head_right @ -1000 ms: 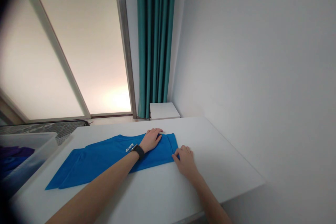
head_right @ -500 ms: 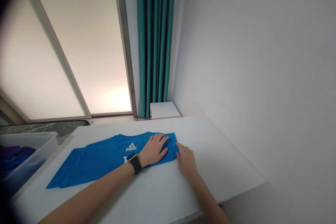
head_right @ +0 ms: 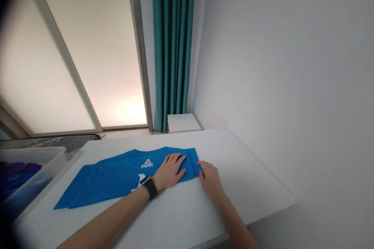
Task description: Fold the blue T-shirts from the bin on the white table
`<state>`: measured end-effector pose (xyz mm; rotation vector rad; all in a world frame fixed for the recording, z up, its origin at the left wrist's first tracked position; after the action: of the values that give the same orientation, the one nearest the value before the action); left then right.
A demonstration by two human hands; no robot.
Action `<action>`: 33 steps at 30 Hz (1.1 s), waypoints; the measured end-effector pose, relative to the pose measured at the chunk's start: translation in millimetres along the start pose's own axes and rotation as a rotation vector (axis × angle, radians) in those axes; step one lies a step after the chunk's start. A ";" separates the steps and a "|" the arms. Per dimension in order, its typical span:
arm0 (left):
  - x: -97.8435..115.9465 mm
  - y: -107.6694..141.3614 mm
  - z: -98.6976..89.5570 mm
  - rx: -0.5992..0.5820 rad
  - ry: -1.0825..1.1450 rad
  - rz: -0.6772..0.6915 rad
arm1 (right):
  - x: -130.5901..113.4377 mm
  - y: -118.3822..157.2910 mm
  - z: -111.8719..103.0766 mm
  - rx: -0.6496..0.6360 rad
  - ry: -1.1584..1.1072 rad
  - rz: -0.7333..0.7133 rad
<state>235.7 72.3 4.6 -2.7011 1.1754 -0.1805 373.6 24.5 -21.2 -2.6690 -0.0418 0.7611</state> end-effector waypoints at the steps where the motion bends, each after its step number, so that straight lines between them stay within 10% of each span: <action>1: 0.1 -0.1 0.0 -0.002 0.002 -0.002 | 0.2 -0.3 -0.4 -0.012 0.012 0.011; 12: -31.1 20.8 -19.2 0.010 0.039 -0.083 | -12.3 -26.3 -6.2 0.016 0.047 0.022; 27: -234.1 148.8 -88.8 -0.013 -0.220 -0.590 | -49.3 -99.8 46.7 -0.040 0.192 -0.027; 33: -265.1 176.2 -82.1 -0.041 -0.284 -0.668 | -46.9 -96.9 51.4 -0.039 0.347 0.022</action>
<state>-84.7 139.0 36.2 -2.9208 0.1789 0.1368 313.9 126.2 -3.9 -2.8031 0.0626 0.2969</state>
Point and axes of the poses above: each hand's wrist, its own y-axis away from the middle knuckle, its own z-axis out of the palm, x = y × z, the point moved 10 cm from there along -y, towards the middle knuckle, and after that the axes turned 8 degrees about -y, right-handed, at the moved point
